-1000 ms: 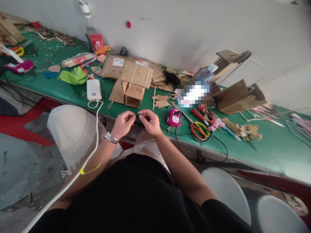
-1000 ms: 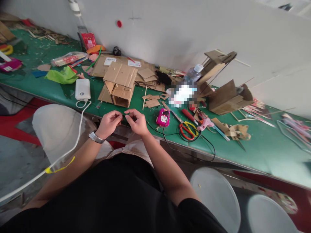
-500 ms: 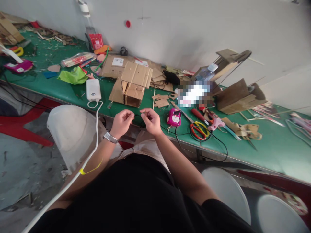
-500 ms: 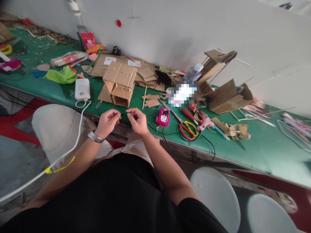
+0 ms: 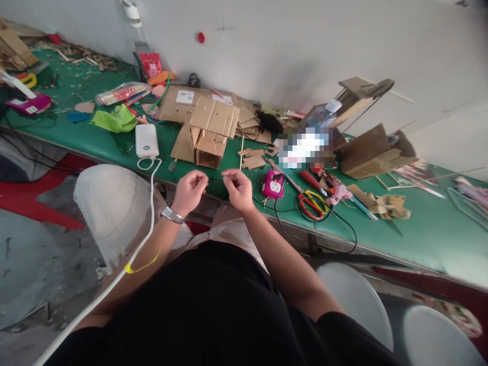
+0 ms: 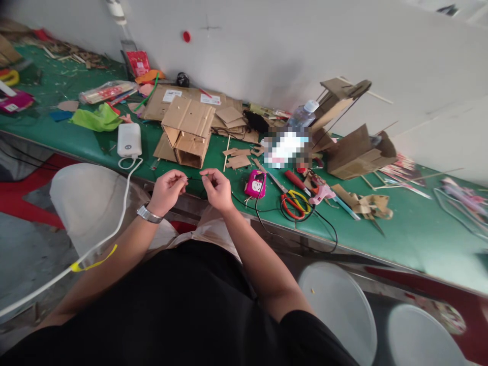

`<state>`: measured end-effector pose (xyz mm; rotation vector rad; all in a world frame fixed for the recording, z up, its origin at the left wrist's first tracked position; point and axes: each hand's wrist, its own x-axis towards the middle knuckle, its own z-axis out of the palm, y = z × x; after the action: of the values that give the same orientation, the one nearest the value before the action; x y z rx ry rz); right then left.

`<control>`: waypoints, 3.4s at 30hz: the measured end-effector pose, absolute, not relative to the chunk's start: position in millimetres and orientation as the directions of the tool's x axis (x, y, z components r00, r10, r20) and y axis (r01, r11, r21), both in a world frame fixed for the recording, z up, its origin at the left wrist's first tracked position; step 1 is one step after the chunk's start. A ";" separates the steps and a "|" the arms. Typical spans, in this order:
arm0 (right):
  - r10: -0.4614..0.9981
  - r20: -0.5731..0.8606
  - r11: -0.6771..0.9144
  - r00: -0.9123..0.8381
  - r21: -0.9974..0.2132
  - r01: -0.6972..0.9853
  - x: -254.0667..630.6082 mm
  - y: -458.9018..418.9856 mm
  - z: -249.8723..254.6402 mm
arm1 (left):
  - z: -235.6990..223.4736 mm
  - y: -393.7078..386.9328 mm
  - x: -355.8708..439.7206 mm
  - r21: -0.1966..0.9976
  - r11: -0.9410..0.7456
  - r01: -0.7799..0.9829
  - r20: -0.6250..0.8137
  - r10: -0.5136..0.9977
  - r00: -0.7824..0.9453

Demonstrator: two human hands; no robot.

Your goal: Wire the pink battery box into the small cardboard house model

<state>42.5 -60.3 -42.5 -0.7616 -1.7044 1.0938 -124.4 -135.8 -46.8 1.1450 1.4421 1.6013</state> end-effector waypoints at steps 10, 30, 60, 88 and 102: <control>0.851 0.369 0.410 -0.373 -0.912 0.033 42.0 -60.0 -44.6 | -47.0 -135.7 -126.8 0.980 -0.158 0.123 0.195 0.898 -0.395; 0.801 0.289 0.393 -0.524 -0.915 0.095 44.0 -64.8 -41.2 | -42.4 -138.2 -120.5 0.967 -0.216 0.135 0.249 0.908 -0.335; 0.701 0.547 0.676 -0.458 -0.715 0.180 43.7 -57.6 -40.2 | -39.4 -139.6 -116.9 0.972 -0.191 0.139 0.227 0.918 -0.326; 0.744 0.518 0.619 -0.423 -0.773 0.140 42.5 -58.7 -45.7 | -39.6 -142.6 -118.1 0.915 -0.213 0.342 0.327 0.888 -0.323; 0.726 0.519 0.620 -0.450 -0.778 0.102 43.0 -62.5 -39.8 | -39.9 -142.6 -118.3 0.917 -0.203 0.344 0.326 0.878 -0.350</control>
<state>43.0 -62.5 -39.8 -0.6571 -1.9228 0.8536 -118.3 -142.6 -39.9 1.4303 1.6126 1.5798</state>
